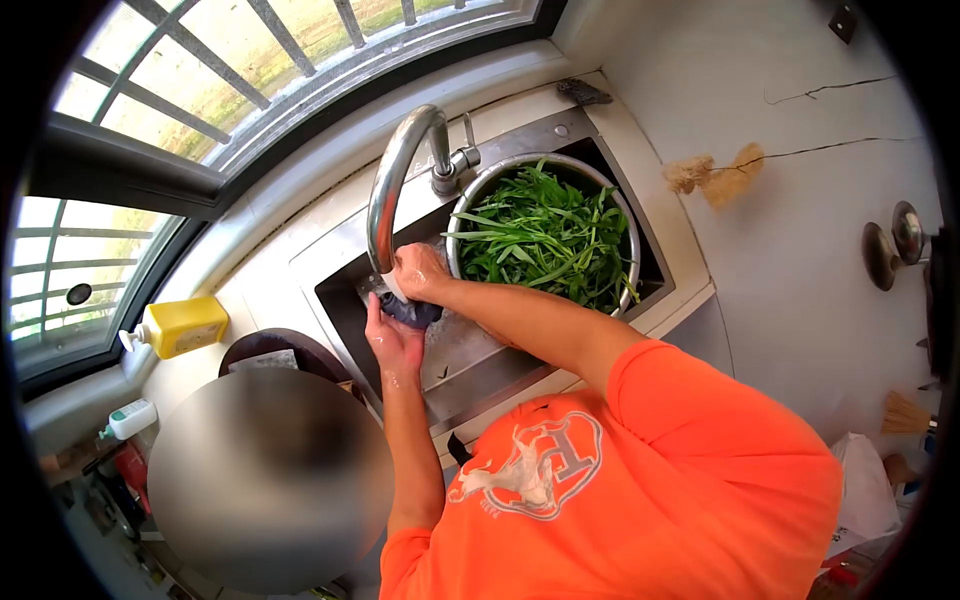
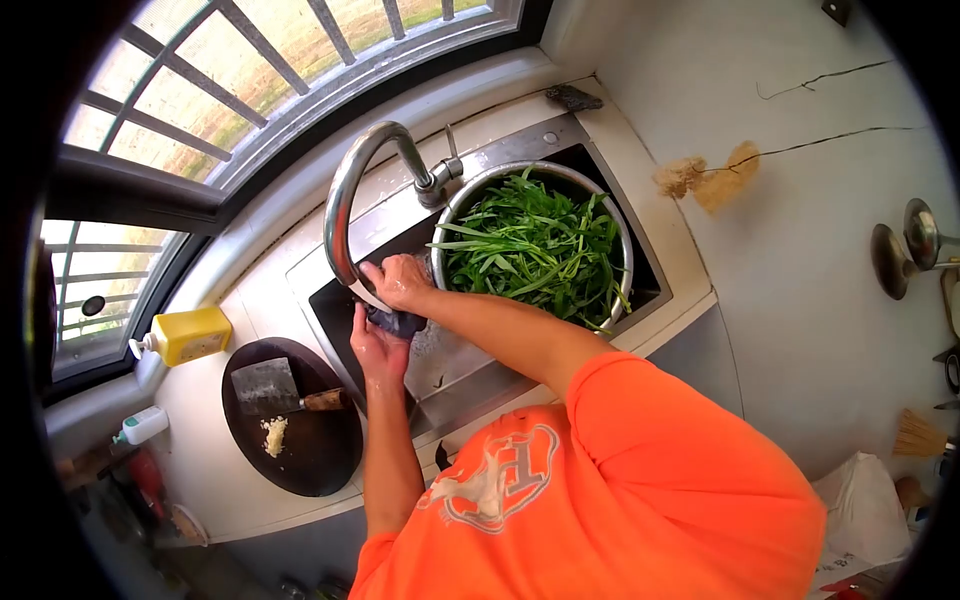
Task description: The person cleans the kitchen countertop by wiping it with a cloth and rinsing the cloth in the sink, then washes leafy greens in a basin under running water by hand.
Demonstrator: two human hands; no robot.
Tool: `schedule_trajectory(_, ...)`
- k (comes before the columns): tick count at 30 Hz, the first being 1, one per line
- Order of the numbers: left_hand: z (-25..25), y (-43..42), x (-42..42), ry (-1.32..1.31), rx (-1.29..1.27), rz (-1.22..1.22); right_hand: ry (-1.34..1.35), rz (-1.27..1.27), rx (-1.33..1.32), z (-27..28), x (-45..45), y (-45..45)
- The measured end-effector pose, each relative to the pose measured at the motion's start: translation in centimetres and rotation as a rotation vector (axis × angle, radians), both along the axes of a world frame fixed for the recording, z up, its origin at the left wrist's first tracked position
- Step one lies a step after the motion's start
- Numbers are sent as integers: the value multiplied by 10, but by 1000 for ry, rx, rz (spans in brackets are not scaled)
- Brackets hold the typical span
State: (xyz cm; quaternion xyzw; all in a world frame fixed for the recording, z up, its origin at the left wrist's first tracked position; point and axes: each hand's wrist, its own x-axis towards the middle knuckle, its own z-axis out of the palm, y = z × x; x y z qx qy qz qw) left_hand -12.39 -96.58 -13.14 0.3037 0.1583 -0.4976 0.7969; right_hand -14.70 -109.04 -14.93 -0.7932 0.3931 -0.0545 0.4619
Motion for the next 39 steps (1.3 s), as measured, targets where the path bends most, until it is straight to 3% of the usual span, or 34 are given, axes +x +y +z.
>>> schedule_trajectory(1,-1,8,1,23,231,-56,-22,-8,24,4,1,-3)
schedule_trajectory(4,-43,16,3,54,51,21,-247,-3,319,9,-13,36)
schedule_trajectory(5,-78,27,5,-30,-300,-74,-92,45,167,18,-17,60)
schedule_trajectory(6,-72,23,2,-17,-219,-51,57,95,10,25,-17,73)
schedule_trajectory(7,-59,17,1,-8,-139,-29,32,115,5,27,-16,71)
schedule_trajectory(10,-64,9,-3,-99,-279,65,-41,163,12,34,-20,70)
schedule_trajectory(11,-67,9,-17,-215,-461,133,-61,170,15,35,-24,69)
schedule_trajectory(13,-55,-6,-31,-201,-471,137,-95,174,11,33,-34,60)
schedule_trajectory(14,-44,-9,-28,-85,-285,77,-99,91,-55,13,-27,48)
schedule_trajectory(16,-7,-14,-18,117,97,-30,-27,188,-29,10,-22,17)
schedule_trajectory(17,4,-17,-15,66,70,-40,-115,142,-105,14,-26,8)
schedule_trajectory(18,14,-16,-14,19,46,-48,-22,37,14,11,-22,-1)
schedule_trajectory(20,13,-6,-9,-73,37,-83,-86,27,31,6,-20,3)
schedule_trajectory(23,13,10,9,-290,125,-110,-390,139,569,-22,-12,10)
schedule_trajectory(26,12,22,17,-569,175,-260,-368,180,382,-21,-23,20)
schedule_trajectory(27,21,25,14,-602,233,-259,-183,203,401,-15,-23,13)
schedule_trajectory(30,-15,47,17,-645,558,-154,-140,111,225,-15,-18,11)
schedule_trajectory(31,-30,54,22,-584,611,-157,-240,-48,250,-9,-19,17)
schedule_trajectory(32,-51,62,25,-475,431,-120,-299,-101,284,-4,-16,19)
schedule_trajectory(34,-56,65,23,-247,372,-119,-397,-218,368,10,-18,29)
schedule_trajectory(35,-60,66,18,-146,372,-108,-433,-207,522,16,-18,32)
schedule_trajectory(38,-24,42,-3,110,348,-76,-379,-162,557,35,-23,54)
schedule_trajectory(39,-37,38,-2,120,273,-64,-411,-119,347,33,-25,69)
